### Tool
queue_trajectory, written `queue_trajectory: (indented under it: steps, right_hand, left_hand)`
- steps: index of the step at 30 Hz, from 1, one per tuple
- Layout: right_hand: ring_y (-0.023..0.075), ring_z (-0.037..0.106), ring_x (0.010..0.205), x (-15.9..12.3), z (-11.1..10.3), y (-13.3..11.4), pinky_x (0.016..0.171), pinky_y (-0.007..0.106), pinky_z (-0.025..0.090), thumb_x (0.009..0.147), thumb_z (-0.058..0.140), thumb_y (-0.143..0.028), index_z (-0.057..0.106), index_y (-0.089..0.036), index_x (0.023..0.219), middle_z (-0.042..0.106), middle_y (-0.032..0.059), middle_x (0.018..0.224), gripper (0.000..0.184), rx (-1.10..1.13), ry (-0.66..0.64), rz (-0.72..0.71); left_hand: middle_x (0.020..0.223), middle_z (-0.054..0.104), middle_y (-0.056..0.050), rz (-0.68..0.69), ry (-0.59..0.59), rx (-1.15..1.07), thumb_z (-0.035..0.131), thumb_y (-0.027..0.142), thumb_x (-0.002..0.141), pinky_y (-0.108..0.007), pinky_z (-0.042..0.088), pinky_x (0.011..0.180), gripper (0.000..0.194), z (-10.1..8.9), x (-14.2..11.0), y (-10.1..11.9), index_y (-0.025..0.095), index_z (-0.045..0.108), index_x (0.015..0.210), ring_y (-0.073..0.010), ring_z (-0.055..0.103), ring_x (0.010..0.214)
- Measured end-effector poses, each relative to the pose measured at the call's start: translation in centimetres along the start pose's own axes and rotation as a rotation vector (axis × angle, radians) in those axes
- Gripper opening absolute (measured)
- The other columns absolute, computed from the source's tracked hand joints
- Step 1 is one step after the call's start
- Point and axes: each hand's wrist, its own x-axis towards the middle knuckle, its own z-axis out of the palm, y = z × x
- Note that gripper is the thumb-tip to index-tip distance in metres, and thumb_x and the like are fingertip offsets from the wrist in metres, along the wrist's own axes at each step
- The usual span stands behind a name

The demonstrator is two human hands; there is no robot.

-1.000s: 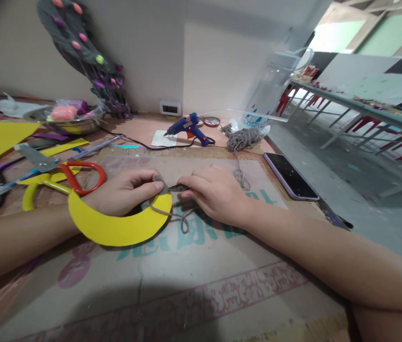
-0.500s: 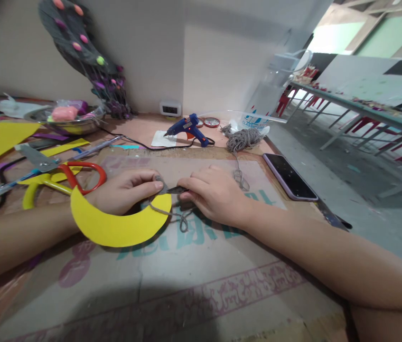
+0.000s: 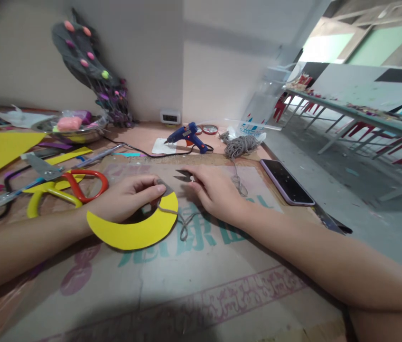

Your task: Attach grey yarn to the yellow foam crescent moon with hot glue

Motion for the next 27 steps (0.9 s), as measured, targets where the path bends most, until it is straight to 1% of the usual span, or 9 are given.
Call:
queue_trajectory:
  steps: [3, 6, 11, 15, 17, 19, 20, 24, 27]
  right_hand:
    - [0.0220, 0.057, 0.092, 0.2, 0.6, 0.6, 0.084, 0.038, 0.047, 0.092, 0.046, -0.019, 0.048, -0.014, 0.133, 0.062, 0.0104, 0.100, 0.041, 0.012, -0.030, 0.063]
    - [0.0231, 0.056, 0.103, 0.2, 0.6, 0.6, 0.092, 0.041, 0.045, 0.092, 0.049, -0.021, 0.050, -0.015, 0.130, 0.060, 0.0128, 0.112, 0.039, 0.019, -0.044, 0.057]
    - [0.0228, 0.056, 0.109, 0.9, -2.0, -0.3, 0.094, 0.040, 0.045, 0.092, 0.051, -0.024, 0.061, -0.018, 0.117, 0.062, 0.0114, 0.115, 0.028, -0.024, -0.082, 0.013]
    - [0.0204, 0.063, 0.094, 2.2, -3.9, -0.1, 0.082, 0.035, 0.049, 0.091, 0.050, -0.026, 0.067, -0.020, 0.101, 0.069, 0.0070, 0.101, 0.020, -0.014, -0.121, 0.195]
    - [0.0195, 0.064, 0.084, 3.0, -3.9, 1.0, 0.075, 0.032, 0.049, 0.090, 0.050, -0.026, 0.067, -0.018, 0.092, 0.070, 0.0057, 0.091, 0.019, -0.024, -0.114, 0.309]
    - [0.0196, 0.064, 0.084, 4.1, -3.5, 2.8, 0.076, 0.033, 0.049, 0.088, 0.053, -0.025, 0.066, -0.017, 0.093, 0.069, 0.0063, 0.092, 0.016, -0.039, -0.086, 0.351]
    - [0.0206, 0.064, 0.087, 4.8, -3.1, 3.8, 0.078, 0.034, 0.049, 0.087, 0.054, -0.025, 0.064, -0.016, 0.099, 0.069, 0.0083, 0.097, 0.018, -0.049, -0.062, 0.362]
    - [0.0265, 0.053, 0.118, 7.5, -1.7, 7.7, 0.096, 0.038, 0.042, 0.080, 0.066, -0.029, 0.054, -0.013, 0.126, 0.055, 0.0173, 0.131, 0.051, -0.060, -0.026, 0.391]
    - [0.0258, 0.058, 0.111, 9.3, -0.4, 9.2, 0.093, 0.036, 0.043, 0.081, 0.066, -0.034, 0.054, -0.010, 0.126, 0.059, 0.0184, 0.126, 0.053, -0.041, -0.047, 0.449]
  left_hand:
    - [0.058, 0.049, 0.005, -0.020, -0.013, -0.001, 0.052, 0.046, 0.088, -0.019, 0.032, 0.046, 0.032, 0.0, 0.0, -0.2, 0.016, 0.054, 0.075, -0.0074, 0.043, 0.051]
    - [0.064, 0.053, 0.004, 0.035, 0.021, 0.035, 0.054, 0.044, 0.086, -0.019, 0.036, 0.051, 0.028, 0.0, 0.2, -0.4, 0.016, 0.057, 0.082, -0.0085, 0.048, 0.056]
    - [0.066, 0.055, 0.002, 0.095, 0.047, 0.033, 0.053, 0.045, 0.086, -0.022, 0.039, 0.055, 0.029, 0.2, 0.3, -0.3, 0.017, 0.058, 0.086, -0.0113, 0.050, 0.060]
    - [0.064, 0.052, 0.002, 0.101, 0.069, 0.033, 0.050, 0.045, 0.087, -0.023, 0.038, 0.056, 0.030, 0.3, 0.4, -0.1, 0.016, 0.055, 0.080, -0.0116, 0.048, 0.059]
    - [0.065, 0.053, 0.002, 0.108, 0.072, 0.041, 0.050, 0.045, 0.087, -0.023, 0.038, 0.057, 0.030, 0.3, 0.5, -0.1, 0.016, 0.054, 0.078, -0.0119, 0.049, 0.061]
    - [0.065, 0.052, 0.002, 0.107, 0.063, 0.029, 0.050, 0.045, 0.088, -0.023, 0.037, 0.056, 0.030, 0.3, 0.5, -0.3, 0.016, 0.053, 0.079, -0.0118, 0.048, 0.060]
    - [0.064, 0.052, 0.002, 0.099, 0.057, 0.014, 0.049, 0.045, 0.088, -0.023, 0.036, 0.055, 0.030, 0.4, 0.5, -0.3, 0.016, 0.053, 0.080, -0.0116, 0.047, 0.059]
    - [0.065, 0.050, 0.003, 0.072, 0.046, -0.009, 0.049, 0.045, 0.089, -0.023, 0.035, 0.056, 0.030, 0.4, 0.4, -0.3, 0.016, 0.053, 0.080, -0.0110, 0.046, 0.060]
    - [0.066, 0.051, 0.003, 0.070, 0.040, -0.024, 0.050, 0.044, 0.089, -0.023, 0.034, 0.056, 0.030, 0.4, 0.3, -0.1, 0.017, 0.053, 0.079, -0.0112, 0.046, 0.060]
